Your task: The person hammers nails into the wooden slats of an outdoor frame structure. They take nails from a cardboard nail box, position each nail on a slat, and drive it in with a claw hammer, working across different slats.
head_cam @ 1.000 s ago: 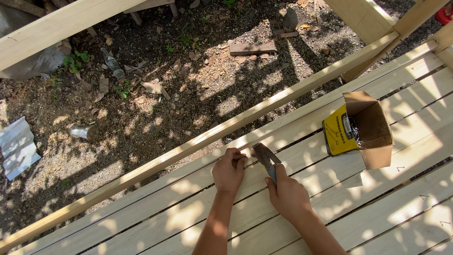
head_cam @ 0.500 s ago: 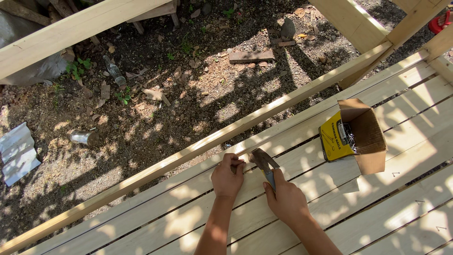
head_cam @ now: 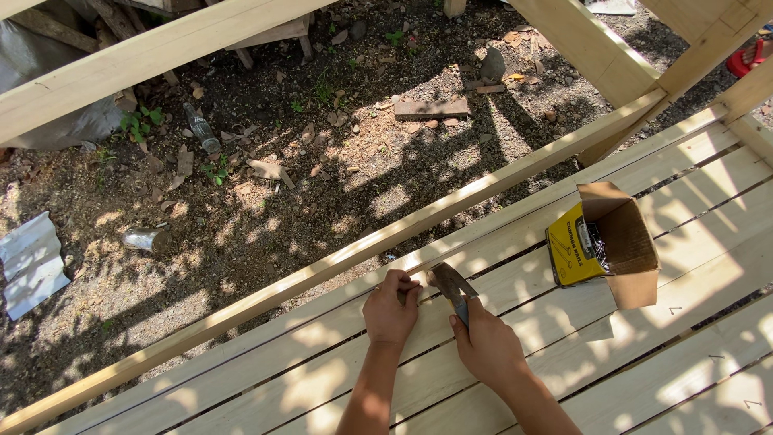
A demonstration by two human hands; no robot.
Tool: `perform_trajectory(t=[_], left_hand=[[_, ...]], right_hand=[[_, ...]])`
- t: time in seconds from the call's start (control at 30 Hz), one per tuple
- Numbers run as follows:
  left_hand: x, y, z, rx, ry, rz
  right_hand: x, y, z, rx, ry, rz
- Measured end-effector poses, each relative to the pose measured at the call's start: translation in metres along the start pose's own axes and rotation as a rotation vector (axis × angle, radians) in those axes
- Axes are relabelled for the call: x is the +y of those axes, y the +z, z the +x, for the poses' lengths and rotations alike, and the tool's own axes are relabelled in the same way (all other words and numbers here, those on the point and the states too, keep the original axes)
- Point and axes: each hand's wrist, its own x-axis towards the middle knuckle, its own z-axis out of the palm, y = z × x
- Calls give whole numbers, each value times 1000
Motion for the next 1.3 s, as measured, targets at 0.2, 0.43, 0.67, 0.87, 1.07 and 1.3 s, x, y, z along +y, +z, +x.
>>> perform_trajectory(t=[0.2, 0.43, 0.67, 0.87, 1.07, 1.3], left_hand=[[0, 1, -2, -23, -12, -9], [1, 1, -1, -1, 39, -39], [1, 0, -2, -28, -2, 0], [-1, 3, -1, -25, 6, -60], [-1, 0, -1, -13, 43, -63], [0, -18, -31, 329, 315, -23]], right_hand=[[-2, -12, 4, 29, 11, 33], [-22, -29, -13, 28, 25, -69], [-40, -30, -11, -67, 9, -125], [-37, -26, -17, -36, 59, -124], [-36, -24, -11, -18, 64, -103], [-38, -28, -32, 4, 60, -139]])
